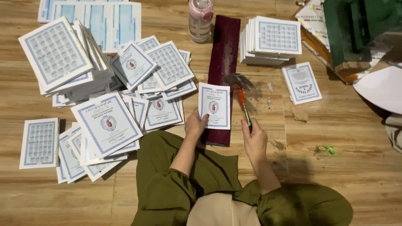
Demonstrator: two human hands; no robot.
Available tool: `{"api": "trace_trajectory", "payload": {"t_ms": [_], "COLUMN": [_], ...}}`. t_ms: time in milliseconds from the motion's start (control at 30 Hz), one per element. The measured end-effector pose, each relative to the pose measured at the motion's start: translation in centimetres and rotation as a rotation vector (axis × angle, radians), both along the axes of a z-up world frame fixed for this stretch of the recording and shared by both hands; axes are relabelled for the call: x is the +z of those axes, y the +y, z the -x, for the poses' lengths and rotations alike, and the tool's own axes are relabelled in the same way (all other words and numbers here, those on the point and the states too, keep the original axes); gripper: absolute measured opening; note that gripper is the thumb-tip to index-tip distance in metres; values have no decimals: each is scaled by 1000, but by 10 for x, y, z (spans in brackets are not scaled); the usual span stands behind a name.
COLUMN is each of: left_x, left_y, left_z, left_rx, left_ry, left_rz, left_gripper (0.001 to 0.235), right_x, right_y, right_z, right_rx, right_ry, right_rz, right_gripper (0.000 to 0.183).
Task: Flattening the spines of printed booklets using a hammer on a wooden block
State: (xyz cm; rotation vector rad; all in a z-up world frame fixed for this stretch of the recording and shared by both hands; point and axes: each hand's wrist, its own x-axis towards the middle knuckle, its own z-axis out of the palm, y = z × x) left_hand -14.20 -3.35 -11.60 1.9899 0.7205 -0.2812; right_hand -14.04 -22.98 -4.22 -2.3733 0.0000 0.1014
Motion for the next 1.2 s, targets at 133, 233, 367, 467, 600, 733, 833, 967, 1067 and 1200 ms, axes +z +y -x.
{"api": "trace_trajectory", "payload": {"t_ms": [133,233,367,467,600,733,833,967,1067,1200], "left_x": [-15,-21,-37,-40,-58,-45,-51,-43,-43,-18], "left_y": [2,2,4,4,4,2,6,4,3,1], "left_z": [-2,-4,-1,-4,-7,1,-7,-5,-3,-2], "left_rx": [20,16,6,13,55,108,149,223,200,154], "left_ry": [14,-2,-48,-115,-182,-290,-404,-229,-159,-219], "left_rz": [-19,-52,-65,-66,-71,-56,2,186,250,230], "left_gripper": [58,57,57,56,48,36,30,40,46,28], "right_x": [-35,-39,17,18,-35,-13,8,-28,-40,-5], "right_y": [0,-8,-8,-6,-20,-22,-19,-24,-28,-29], "right_z": [3,0,7,20,33,35,39,48,50,43], "right_rx": [-43,-4,-53,-80,51,96,91,41,14,-49], "right_ry": [4,205,127,97,247,232,162,86,151,130], "right_rz": [50,157,80,-21,207,251,174,139,176,66], "right_gripper": [29,39,37,33,44,41,35,37,38,37]}}
